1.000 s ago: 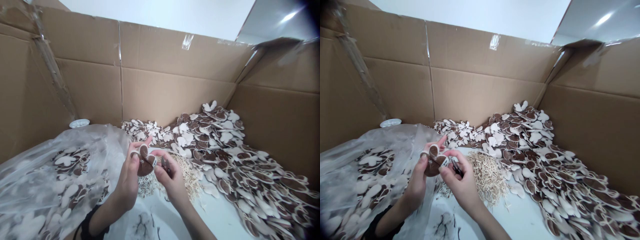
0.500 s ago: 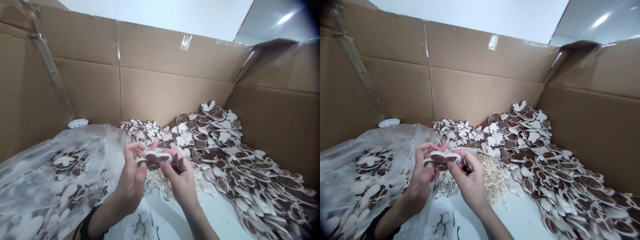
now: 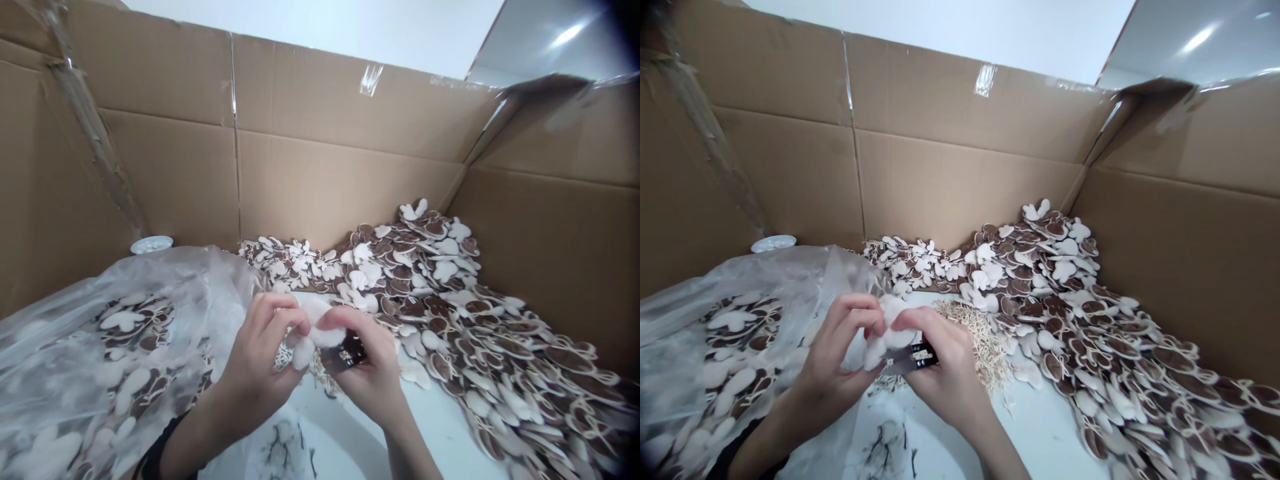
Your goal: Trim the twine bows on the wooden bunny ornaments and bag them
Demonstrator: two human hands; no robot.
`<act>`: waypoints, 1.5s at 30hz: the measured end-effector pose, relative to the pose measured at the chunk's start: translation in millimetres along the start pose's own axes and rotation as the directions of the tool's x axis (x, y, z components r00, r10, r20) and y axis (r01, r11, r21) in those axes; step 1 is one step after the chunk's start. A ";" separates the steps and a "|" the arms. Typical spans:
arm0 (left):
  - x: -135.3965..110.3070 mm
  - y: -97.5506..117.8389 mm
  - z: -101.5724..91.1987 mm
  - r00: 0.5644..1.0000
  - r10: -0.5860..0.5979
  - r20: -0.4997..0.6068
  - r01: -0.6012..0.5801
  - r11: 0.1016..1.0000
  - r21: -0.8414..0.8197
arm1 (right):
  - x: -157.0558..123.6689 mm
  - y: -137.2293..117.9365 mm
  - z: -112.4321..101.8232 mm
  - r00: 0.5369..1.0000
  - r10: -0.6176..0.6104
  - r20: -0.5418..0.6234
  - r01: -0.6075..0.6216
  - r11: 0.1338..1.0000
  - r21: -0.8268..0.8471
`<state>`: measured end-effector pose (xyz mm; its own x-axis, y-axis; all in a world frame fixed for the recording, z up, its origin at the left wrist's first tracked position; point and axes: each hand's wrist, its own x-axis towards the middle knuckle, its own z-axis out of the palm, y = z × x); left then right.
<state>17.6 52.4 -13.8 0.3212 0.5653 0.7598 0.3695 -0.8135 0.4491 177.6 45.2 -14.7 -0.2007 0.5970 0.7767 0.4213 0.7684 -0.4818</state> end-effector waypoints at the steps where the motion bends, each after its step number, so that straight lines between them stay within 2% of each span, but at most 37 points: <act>1: -0.6 -0.2 -0.6 0.999 -0.032 0.023 0.032 0.999 -0.030 | -0.1 0.6 0.8 1.000 0.009 0.004 -0.009 1.000 0.004; 5: -2.0 -2.8 -5.6 0.978 -0.150 0.141 0.180 0.958 -0.224 | -0.7 6.3 3.1 0.998 0.047 -0.037 -0.045 0.997 0.062; 10: -2.4 -10.8 -11.0 0.971 -0.206 0.121 0.239 0.835 -0.496 | -1.1 11.1 1.4 0.990 0.080 -0.113 -0.066 0.990 0.122; 12: -2.1 -13.5 -11.9 0.963 -0.233 0.135 0.269 0.837 -0.476 | -1.1 10.0 -0.1 0.992 0.073 -0.107 -0.060 0.991 0.118; 17: -0.1 -12.7 -8.9 0.929 -0.306 0.209 0.353 0.903 -0.246 | -0.8 5.3 -0.8 0.999 0.038 -0.025 -0.035 0.995 0.098; 19: 0.3 -11.3 -6.5 0.910 -0.343 0.232 0.400 0.873 -0.278 | -0.3 5.2 0.1 1.000 0.028 0.005 -0.028 0.996 0.090; 23: 0.0 -12.6 -4.3 0.865 -0.459 0.204 0.499 0.738 -0.454 | 2.1 8.5 0.3 0.996 0.055 0.065 -0.061 0.993 0.098; 26: 0.5 -16.0 -4.7 0.857 -0.503 0.112 0.484 0.710 -0.512 | 4.0 9.9 -0.5 0.983 0.123 0.134 -0.136 0.986 0.094; 29: 1.4 -17.4 -4.2 0.866 -0.499 0.039 0.465 0.772 -0.434 | 3.2 7.1 1.2 0.970 0.217 0.111 -0.226 0.971 0.080; 31: 1.5 -16.3 -2.7 0.890 -0.456 0.011 0.435 0.839 -0.326 | 1.3 3.0 4.8 0.960 0.261 0.100 -0.267 0.962 0.055; 33: 1.2 -14.3 -0.7 0.925 -0.381 0.008 0.372 0.897 -0.241 | -0.5 -1.1 9.8 0.953 0.289 0.094 -0.290 0.957 -0.008; 36: 0.8 -11.8 1.3 0.944 -0.321 0.071 0.328 0.909 -0.257 | -1.2 -3.9 15.9 0.941 0.323 0.103 -0.322 0.946 -0.032; 41: 1.4 -12.3 2.4 0.934 -0.343 0.103 0.350 0.816 -0.460 | 1.3 0.4 18.9 0.929 0.295 0.224 -0.343 0.913 0.221; 43: 0.8 -12.5 4.2 0.936 -0.340 0.092 0.335 0.776 -0.535 | 1.4 2.5 21.8 0.910 0.352 0.220 -0.411 0.835 0.366; 45: -1.0 -12.3 6.6 0.946 -0.323 0.040 0.287 0.770 -0.570 | 0.5 4.1 26.7 0.870 0.442 0.217 -0.488 0.717 0.498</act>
<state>18.5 62.8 -23.2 0.2191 0.8027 0.5547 -0.1203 -0.5420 0.8317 155.7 54.7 -27.1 -0.1799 0.9094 0.3749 -0.0402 0.3740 -0.9266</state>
